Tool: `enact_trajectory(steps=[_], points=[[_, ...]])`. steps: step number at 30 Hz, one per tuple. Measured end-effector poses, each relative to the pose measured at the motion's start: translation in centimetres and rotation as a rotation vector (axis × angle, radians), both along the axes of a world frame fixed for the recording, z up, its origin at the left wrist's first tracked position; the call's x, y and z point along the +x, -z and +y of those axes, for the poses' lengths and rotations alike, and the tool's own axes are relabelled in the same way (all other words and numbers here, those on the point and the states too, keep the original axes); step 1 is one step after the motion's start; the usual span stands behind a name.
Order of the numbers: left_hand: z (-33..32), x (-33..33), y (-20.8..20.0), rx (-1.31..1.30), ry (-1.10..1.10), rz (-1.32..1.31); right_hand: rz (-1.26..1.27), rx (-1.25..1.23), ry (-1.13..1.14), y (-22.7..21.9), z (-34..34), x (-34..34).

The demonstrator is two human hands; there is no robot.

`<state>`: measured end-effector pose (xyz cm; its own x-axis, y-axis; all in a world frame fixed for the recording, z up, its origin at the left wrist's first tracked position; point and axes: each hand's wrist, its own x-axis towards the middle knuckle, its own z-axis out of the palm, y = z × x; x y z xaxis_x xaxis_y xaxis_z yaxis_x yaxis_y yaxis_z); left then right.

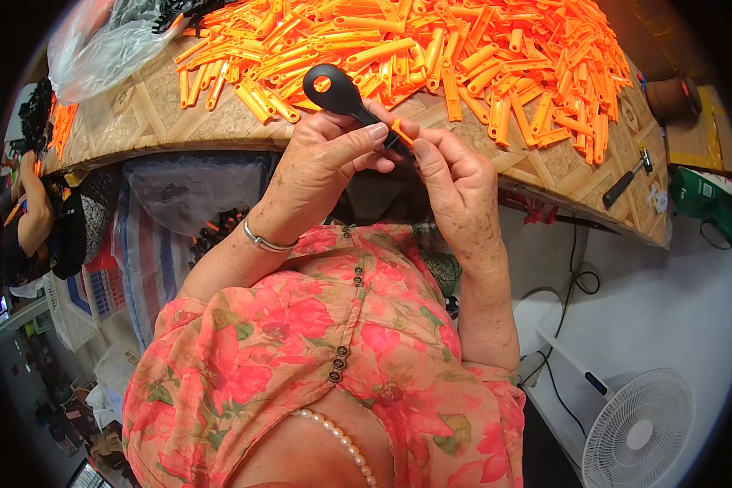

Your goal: The person assembles small orange plastic tubes into black plastic holders. They pick up a tube, insert it into the holder, and use a hammer to tap it into place. This process is repeated multiple times with different tubes and holders.

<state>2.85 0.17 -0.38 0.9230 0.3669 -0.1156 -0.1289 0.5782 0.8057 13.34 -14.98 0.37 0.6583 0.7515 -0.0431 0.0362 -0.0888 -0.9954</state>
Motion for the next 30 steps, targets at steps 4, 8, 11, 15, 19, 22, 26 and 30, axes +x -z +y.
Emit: enact_trajectory(steps=[4,8,11,15,19,22,26,30], points=[[0.0,-0.1,-0.1,-0.148,-0.031,0.019,-0.125,0.153,0.145,0.1,0.4,-0.3],[0.1,-0.3,-0.1,-0.278,-0.038,-0.022,-0.291,0.234,0.243,-0.5,0.1,-1.2],[-0.2,-0.3,-0.2,-0.292,-0.034,-0.058,-0.494,0.2,0.232,-0.5,-0.1,-1.3],[-0.5,-0.4,-0.4,-0.231,-0.044,-0.077,-0.696,0.144,0.238,-0.8,-0.1,-1.7],[-0.8,-0.6,-0.4,-0.187,-0.035,-0.057,-0.745,0.162,0.247,-0.7,0.0,-1.8],[-0.8,-0.7,-0.5,-0.167,-0.026,-0.058,-0.769,0.172,0.239,-0.7,0.0,-1.9],[-0.8,-0.9,-0.5,-0.132,-0.03,-0.071,-0.766,0.173,0.235,-0.7,0.1,-1.9],[-0.9,-0.9,-0.7,-0.109,-0.033,-0.078,-0.745,0.175,0.253,-0.6,0.1,-2.2]])
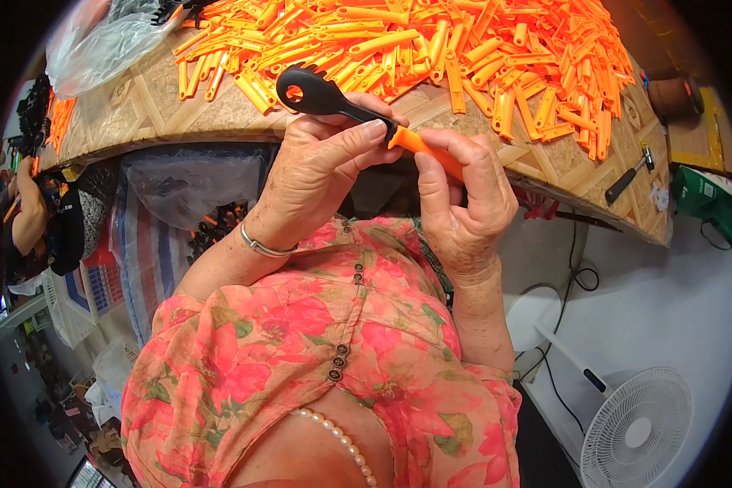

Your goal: The person assembles small orange plastic tubes into black plastic holders. They pick up a tube, insert it into the holder, and use a hammer to tap it into place. This process is repeated multiple times with different tubes and holders.

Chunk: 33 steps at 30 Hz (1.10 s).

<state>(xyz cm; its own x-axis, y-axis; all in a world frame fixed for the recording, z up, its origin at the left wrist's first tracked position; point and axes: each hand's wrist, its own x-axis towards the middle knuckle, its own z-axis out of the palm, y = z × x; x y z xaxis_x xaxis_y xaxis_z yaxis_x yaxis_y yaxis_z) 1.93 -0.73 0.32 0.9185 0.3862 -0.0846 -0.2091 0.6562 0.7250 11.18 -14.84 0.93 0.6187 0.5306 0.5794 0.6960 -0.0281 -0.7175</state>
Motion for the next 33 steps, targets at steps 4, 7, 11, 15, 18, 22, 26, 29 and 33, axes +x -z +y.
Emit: enact_trajectory(steps=[4,7,11,15,18,22,26,29,33], points=[[0.1,-0.1,0.0,0.021,-0.001,-0.002,-0.01,0.019,-0.025,0.3,-0.2,0.0],[0.0,-0.2,0.0,0.057,-0.016,-0.017,-0.034,0.054,-0.05,0.5,-0.1,0.0],[0.0,-0.3,-0.3,0.122,-0.024,-0.005,-0.086,0.047,-0.06,0.3,-0.1,0.1],[-0.1,-0.3,-0.6,0.2,-0.035,0.009,-0.031,-0.035,-0.005,0.2,-0.4,-0.4],[-0.4,-0.3,-0.5,0.296,-0.031,0.009,-0.05,0.004,-0.019,0.2,-0.1,-0.3],[-0.7,-0.5,-0.6,0.281,-0.028,0.033,0.062,-0.004,-0.046,0.0,-0.2,-0.4],[-0.8,-0.3,-0.2,0.326,-0.052,-0.074,0.259,-0.005,-0.079,0.2,-0.2,-0.3],[-0.8,0.2,0.9,0.39,-0.104,-0.206,0.259,-0.075,-0.11,0.4,-0.8,0.1],[-0.4,-0.5,0.0,0.362,0.034,-0.035,0.173,-0.108,-0.098,0.1,-1.0,0.1]])
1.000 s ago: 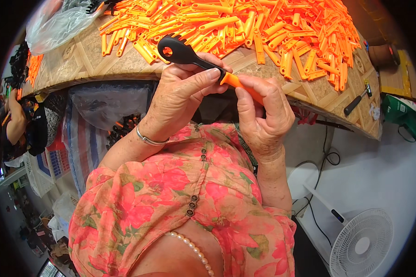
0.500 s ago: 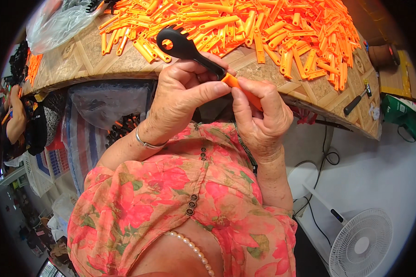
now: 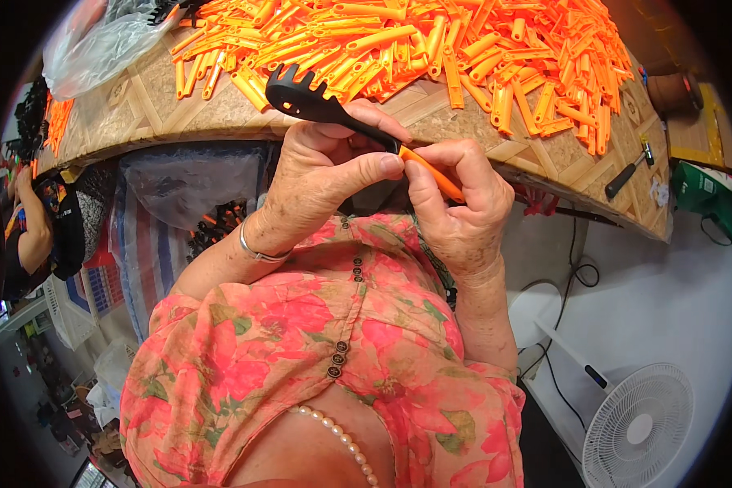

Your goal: The person assembles small orange plastic tubes into black plastic holders. They pick up a tube, insert it into the holder, and use a hammer to tap it into place. This process is repeated multiple times with different tubes and holders.

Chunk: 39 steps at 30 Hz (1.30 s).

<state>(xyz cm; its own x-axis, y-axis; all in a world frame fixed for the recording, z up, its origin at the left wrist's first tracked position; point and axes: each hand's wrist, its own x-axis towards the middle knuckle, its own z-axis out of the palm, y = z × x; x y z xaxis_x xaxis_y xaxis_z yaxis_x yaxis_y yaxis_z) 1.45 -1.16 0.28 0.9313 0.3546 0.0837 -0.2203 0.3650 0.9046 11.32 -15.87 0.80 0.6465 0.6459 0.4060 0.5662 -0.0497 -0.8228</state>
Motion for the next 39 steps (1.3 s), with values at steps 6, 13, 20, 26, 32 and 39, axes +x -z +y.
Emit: enact_trajectory(steps=[6,13,20,26,32,39], points=[[-0.5,-0.4,0.0,0.082,-0.086,-0.031,-0.01,-0.014,-0.024,-0.6,0.0,-0.3],[-0.3,-0.3,0.7,0.135,-0.048,-0.044,0.191,-0.108,-0.007,-0.6,-0.3,-0.6],[-1.0,0.1,1.6,0.38,-0.212,-0.211,0.222,-0.114,-0.036,-0.9,-0.1,-1.2],[-0.5,-0.4,1.6,0.537,-0.083,-0.042,0.481,-0.06,-0.044,0.5,-0.1,-1.3],[0.4,0.0,1.3,0.062,0.097,-0.07,0.739,-0.026,-0.121,-1.6,0.0,0.1],[6.4,-0.5,2.8,-0.2,0.373,0.06,0.795,-0.231,-0.419,-2.3,-1.1,1.2]])
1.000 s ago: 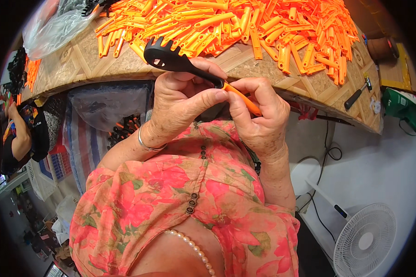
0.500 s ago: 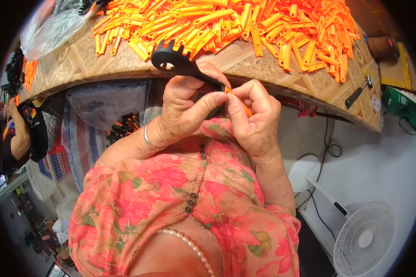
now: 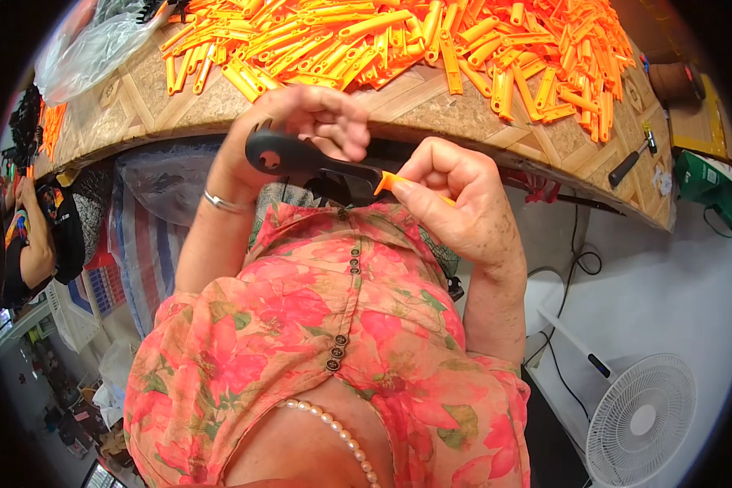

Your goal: The person assembles small orange plastic tubes into black plastic holders. They pick up a tube, insert it into the holder, and use a hammer to tap it into place. This process is repeated multiple times with different tubes and holders.

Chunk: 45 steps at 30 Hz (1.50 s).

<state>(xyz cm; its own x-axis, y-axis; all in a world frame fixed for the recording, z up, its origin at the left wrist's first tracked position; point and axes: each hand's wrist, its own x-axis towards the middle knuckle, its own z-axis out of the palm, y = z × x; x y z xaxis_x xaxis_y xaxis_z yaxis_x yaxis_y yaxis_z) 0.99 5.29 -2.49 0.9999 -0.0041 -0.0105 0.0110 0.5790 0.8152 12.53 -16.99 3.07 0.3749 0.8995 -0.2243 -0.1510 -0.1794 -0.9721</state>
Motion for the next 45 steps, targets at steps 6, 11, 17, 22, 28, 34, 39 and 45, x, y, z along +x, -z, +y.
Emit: enact_trajectory(steps=[6,11,17,22,28,34,39,45], points=[[2.3,0.0,-5.3,0.832,0.427,-0.104,-0.559,-0.046,0.034,-0.1,0.6,-0.9],[-2.6,-0.2,-7.1,1.738,0.041,-0.19,-0.782,0.026,0.129,0.0,1.6,-1.6],[-3.1,-0.5,-4.7,1.708,-0.078,-0.261,-0.707,0.006,0.1,1.0,1.1,-1.0],[-3.4,-0.5,-4.2,1.701,-0.124,-0.294,-0.705,0.015,0.108,1.3,1.0,-1.1],[-4.0,-0.9,-3.2,1.704,-0.209,-0.361,-0.695,0.024,0.089,2.1,1.1,-1.6],[-5.0,-0.8,-1.9,1.68,-0.318,-0.225,-0.759,-0.052,0.108,2.1,1.4,-0.7],[-2.7,-0.4,-3.2,1.39,0.133,-0.123,-0.687,-0.051,-0.025,2.0,0.8,0.8],[-0.7,-0.2,-2.3,0.402,0.566,0.107,-0.417,-0.086,-0.162,1.7,0.3,1.8]])
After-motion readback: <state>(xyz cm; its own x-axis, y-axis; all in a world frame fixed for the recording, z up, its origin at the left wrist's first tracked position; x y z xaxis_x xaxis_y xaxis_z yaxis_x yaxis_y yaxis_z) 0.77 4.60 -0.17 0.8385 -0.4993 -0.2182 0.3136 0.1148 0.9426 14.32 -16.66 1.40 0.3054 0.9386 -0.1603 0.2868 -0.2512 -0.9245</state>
